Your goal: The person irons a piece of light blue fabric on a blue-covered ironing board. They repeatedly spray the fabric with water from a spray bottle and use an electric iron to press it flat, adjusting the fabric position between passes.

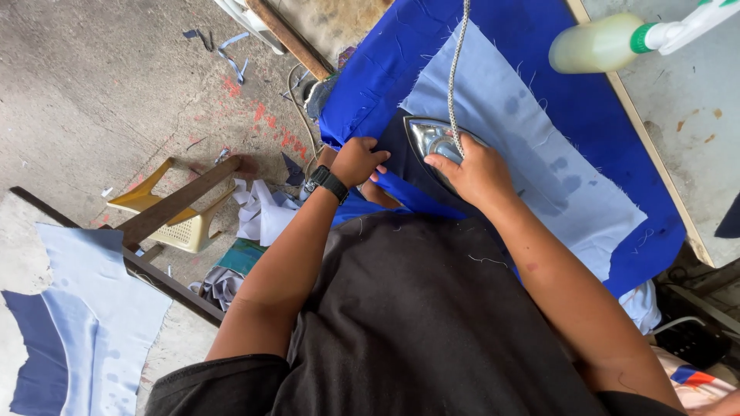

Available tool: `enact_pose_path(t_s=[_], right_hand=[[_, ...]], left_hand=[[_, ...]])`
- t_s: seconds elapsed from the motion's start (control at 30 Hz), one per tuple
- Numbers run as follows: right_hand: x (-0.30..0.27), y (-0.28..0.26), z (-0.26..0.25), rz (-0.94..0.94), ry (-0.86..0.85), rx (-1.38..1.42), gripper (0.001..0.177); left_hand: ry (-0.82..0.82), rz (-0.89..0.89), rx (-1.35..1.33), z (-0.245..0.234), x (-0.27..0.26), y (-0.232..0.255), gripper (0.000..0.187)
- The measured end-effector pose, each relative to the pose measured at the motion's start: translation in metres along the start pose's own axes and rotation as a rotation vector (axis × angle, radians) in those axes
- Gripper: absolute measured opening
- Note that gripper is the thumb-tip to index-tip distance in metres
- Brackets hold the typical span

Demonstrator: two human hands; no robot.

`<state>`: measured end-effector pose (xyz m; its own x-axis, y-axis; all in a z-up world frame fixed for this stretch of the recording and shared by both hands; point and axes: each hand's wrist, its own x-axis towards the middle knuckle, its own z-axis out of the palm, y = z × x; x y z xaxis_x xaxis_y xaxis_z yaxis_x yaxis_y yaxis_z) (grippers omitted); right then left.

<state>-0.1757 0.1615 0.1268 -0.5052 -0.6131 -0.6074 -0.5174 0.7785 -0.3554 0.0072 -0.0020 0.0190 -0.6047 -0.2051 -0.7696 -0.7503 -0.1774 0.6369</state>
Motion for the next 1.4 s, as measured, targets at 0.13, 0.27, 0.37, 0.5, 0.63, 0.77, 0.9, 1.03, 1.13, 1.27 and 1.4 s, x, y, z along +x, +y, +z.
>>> enact_pose_path(t_s=[0.13,0.27,0.37,0.5,0.63,0.77,0.9,1.03,1.13,1.27,1.4], right_hand=[[0.013,-0.010,0.004,-0.026,0.021,-0.038,0.074],[0.028,-0.024,0.007,-0.041,0.082,-0.041,0.075],[0.036,-0.020,0.012,-0.045,0.091,-0.050,0.074],[0.031,-0.016,0.008,-0.044,0.096,-0.055,0.079],[0.035,-0.021,0.008,-0.050,0.090,-0.054,0.075],[0.041,-0.018,0.009,-0.096,0.119,-0.064,0.073],[0.023,-0.013,0.001,-0.080,0.107,-0.055,0.071],[0.032,-0.025,-0.002,-0.064,0.085,-0.051,0.070],[0.028,-0.023,-0.001,-0.043,0.067,-0.051,0.070],[0.003,-0.015,0.001,0.017,0.030,-0.036,0.076],[0.027,-0.022,0.000,-0.022,0.065,-0.049,0.074]], left_hand=[[-0.008,0.015,0.014,-0.003,-0.002,0.005,0.023],[-0.009,0.017,-0.018,-0.004,-0.008,0.007,0.017],[-0.008,0.020,-0.025,-0.004,-0.008,0.008,0.016],[0.001,0.023,-0.004,-0.006,-0.006,0.008,0.017],[0.000,0.014,-0.004,-0.002,-0.007,-0.002,0.021],[0.020,0.004,0.008,-0.002,-0.006,-0.001,0.023],[0.047,0.019,0.057,0.000,-0.001,-0.010,0.028],[0.086,0.021,0.088,0.005,-0.003,-0.012,0.031],[0.096,-0.006,0.080,0.004,0.000,-0.013,0.030],[0.096,-0.016,0.098,0.004,-0.001,-0.015,0.033],[0.095,0.020,0.069,0.003,-0.002,-0.009,0.032]])
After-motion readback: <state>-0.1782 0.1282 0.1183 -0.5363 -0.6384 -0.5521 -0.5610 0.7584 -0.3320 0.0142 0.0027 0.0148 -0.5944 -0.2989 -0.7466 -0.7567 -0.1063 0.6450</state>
